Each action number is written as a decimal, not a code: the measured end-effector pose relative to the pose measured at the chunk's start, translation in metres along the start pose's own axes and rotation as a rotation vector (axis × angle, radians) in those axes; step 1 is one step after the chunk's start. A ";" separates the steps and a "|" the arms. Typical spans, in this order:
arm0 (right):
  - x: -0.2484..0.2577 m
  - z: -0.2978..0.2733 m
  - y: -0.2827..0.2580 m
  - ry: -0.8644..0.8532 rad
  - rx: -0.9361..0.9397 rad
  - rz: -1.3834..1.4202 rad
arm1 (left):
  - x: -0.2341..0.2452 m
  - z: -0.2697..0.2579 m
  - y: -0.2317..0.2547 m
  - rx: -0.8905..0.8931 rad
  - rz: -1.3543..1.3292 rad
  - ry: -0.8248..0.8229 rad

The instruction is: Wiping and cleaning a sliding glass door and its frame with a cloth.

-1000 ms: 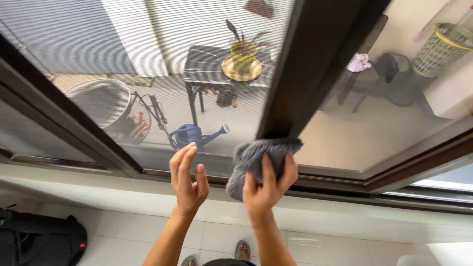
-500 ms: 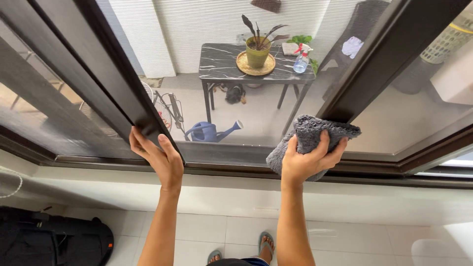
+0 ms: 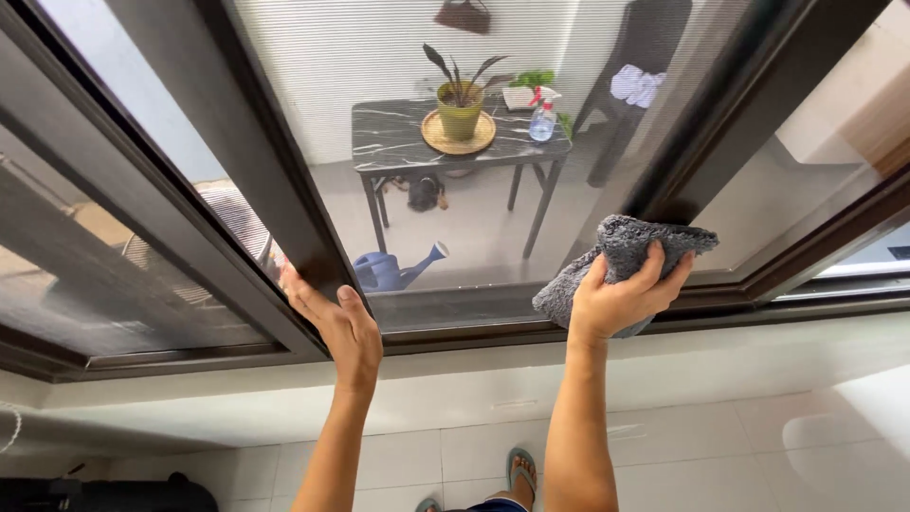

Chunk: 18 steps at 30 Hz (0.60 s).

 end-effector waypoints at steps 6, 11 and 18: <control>0.006 0.020 0.039 -0.027 -0.050 -0.058 | -0.037 -0.027 0.022 -0.055 -0.091 -0.041; 0.019 0.049 0.095 -0.060 -0.140 -0.006 | -0.085 -0.061 0.060 -0.087 -0.166 -0.132; 0.045 0.071 0.158 0.006 -0.303 0.246 | -0.158 -0.108 0.105 -0.157 -0.219 -0.206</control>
Point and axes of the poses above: each hand's wrist, its own z-axis towards the middle knuckle, its own x-axis out of the back of the hand, y = z × x, the point moved 10 cm from there along z, towards the middle knuckle, and after that the axes turned 6 degrees about x, right-handed, at the moved point
